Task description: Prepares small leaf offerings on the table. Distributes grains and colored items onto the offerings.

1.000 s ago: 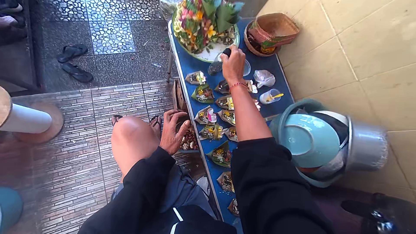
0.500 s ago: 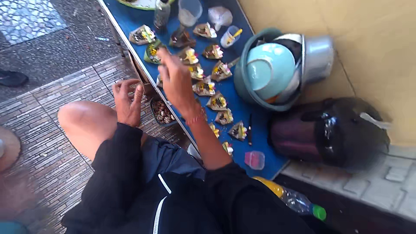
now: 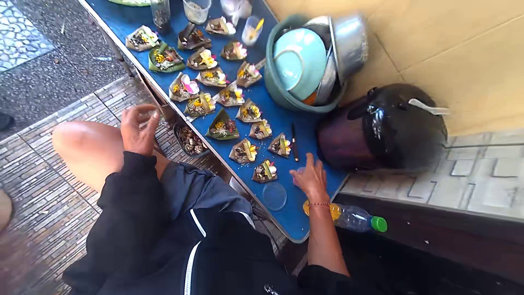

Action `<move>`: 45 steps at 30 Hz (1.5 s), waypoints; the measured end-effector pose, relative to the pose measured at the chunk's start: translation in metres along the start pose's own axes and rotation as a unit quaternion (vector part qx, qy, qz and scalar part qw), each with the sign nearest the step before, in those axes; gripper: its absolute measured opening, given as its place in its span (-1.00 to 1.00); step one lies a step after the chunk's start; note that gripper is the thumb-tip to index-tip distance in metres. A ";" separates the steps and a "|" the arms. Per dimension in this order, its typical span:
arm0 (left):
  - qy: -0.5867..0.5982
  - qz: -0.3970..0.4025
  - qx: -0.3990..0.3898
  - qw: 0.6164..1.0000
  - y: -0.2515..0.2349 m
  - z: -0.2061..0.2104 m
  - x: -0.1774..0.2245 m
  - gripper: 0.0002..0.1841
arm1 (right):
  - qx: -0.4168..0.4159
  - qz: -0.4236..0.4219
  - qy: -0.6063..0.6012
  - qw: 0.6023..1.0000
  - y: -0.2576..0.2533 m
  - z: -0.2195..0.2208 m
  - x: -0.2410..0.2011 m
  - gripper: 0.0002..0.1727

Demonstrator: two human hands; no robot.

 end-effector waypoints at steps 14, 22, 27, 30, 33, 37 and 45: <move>0.366 -0.197 -0.318 0.852 0.126 0.130 0.047 -0.31 | 0.015 -0.186 -0.126 0.974 0.044 -0.025 -0.107 -0.07; 0.501 -0.307 -0.187 0.787 0.142 0.124 0.027 -0.28 | -0.080 -0.403 -0.134 0.902 0.129 0.035 -0.254 0.08; 0.508 -0.349 -0.160 0.771 0.145 0.118 0.011 -0.47 | -0.164 -0.401 -0.174 0.884 0.122 0.033 -0.249 -0.39; 0.489 -0.363 -0.176 0.773 0.147 0.121 0.007 -0.53 | -0.127 -0.381 -0.212 0.891 0.114 0.025 -0.243 -0.64; 0.485 -0.370 -0.171 0.774 0.147 0.120 0.001 -0.54 | -0.089 -0.372 -0.228 0.895 0.115 0.022 -0.246 -0.68; 0.465 -0.376 -0.131 0.791 0.145 0.112 -0.002 -0.59 | -0.049 -0.378 -0.225 0.897 0.118 0.020 -0.249 -0.70; 0.452 -0.393 -0.096 0.795 0.144 0.111 -0.007 -0.63 | 0.006 -0.402 -0.179 0.898 0.127 0.015 -0.250 -0.66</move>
Point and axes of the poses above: each hand's wrist, its own y-axis away from the middle knuckle, its own z-axis out of the palm, x = y × z, the point moved 9 cm from there along -y, towards the middle knuckle, and after that the axes turned 1 degree about -z, right-handed, at the moved point
